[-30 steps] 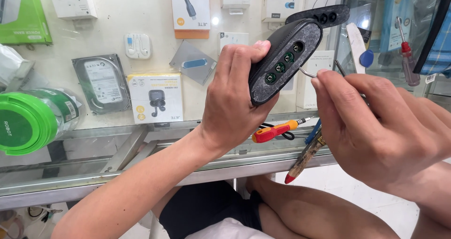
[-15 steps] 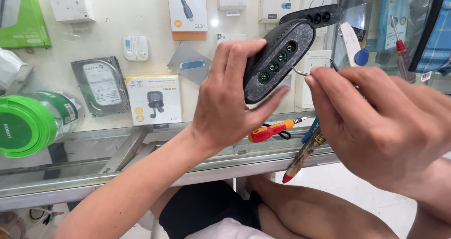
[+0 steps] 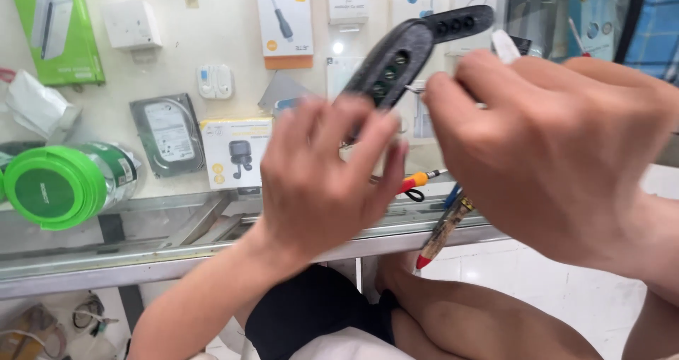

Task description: Disassembling a small electronic device using screwdrivers on a repair bench

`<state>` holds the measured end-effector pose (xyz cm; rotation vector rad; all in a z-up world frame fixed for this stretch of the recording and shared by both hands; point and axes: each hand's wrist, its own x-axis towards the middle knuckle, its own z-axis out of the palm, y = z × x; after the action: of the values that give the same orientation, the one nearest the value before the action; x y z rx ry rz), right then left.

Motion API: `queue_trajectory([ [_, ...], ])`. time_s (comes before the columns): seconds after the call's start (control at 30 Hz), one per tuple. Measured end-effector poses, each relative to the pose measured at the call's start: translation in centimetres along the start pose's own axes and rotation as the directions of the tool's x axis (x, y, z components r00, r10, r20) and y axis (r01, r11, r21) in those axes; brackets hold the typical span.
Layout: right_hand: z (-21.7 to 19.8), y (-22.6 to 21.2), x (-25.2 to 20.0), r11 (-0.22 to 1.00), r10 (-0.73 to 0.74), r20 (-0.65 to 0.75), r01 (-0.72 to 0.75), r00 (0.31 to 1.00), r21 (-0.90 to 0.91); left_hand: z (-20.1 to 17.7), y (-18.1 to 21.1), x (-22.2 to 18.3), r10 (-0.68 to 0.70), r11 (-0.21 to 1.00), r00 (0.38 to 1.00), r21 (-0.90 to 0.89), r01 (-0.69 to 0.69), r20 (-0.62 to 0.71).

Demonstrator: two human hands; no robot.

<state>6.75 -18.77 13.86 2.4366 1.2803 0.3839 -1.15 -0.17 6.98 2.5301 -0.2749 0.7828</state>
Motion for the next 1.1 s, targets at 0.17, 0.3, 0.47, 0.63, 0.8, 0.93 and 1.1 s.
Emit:
queue_trajectory([
  [0.17,0.9,-0.5,0.6,0.998,-0.015,-0.044,0.012,0.999,-0.059,0.1,3.6,-2.7,0.093,0.987,0.981,0.114,-0.114,0.171],
  [0.3,1.3,-0.7,1.0,0.999,-0.036,-0.044,0.034,0.998,-0.032,2.3,3.4,-4.6,0.083,0.953,0.959,0.262,-0.156,0.270],
  [0.47,1.4,-0.4,0.8,0.999,-0.051,0.004,0.052,0.999,-0.016,-0.4,3.4,-4.5,0.016,1.000,0.986,0.010,-0.018,0.164],
  [0.63,1.2,0.3,0.7,0.998,-0.053,0.009,0.052,0.999,0.042,-3.8,2.8,-3.2,-0.139,0.983,0.978,-0.097,0.155,0.154],
  [0.8,1.2,0.8,0.4,0.994,-0.028,0.087,0.018,0.996,0.105,-4.2,1.8,-2.7,-0.173,0.984,0.980,-0.023,0.176,0.096],
  [0.93,1.2,0.7,0.5,0.995,-0.024,0.088,0.015,0.996,0.101,-4.2,1.6,-2.4,-0.163,0.987,0.984,0.006,0.163,0.074],
  [1.1,1.1,0.6,0.6,0.997,-0.051,0.078,0.047,0.996,0.058,-4.5,2.1,-1.5,-0.126,0.988,0.991,0.099,0.121,0.042],
])
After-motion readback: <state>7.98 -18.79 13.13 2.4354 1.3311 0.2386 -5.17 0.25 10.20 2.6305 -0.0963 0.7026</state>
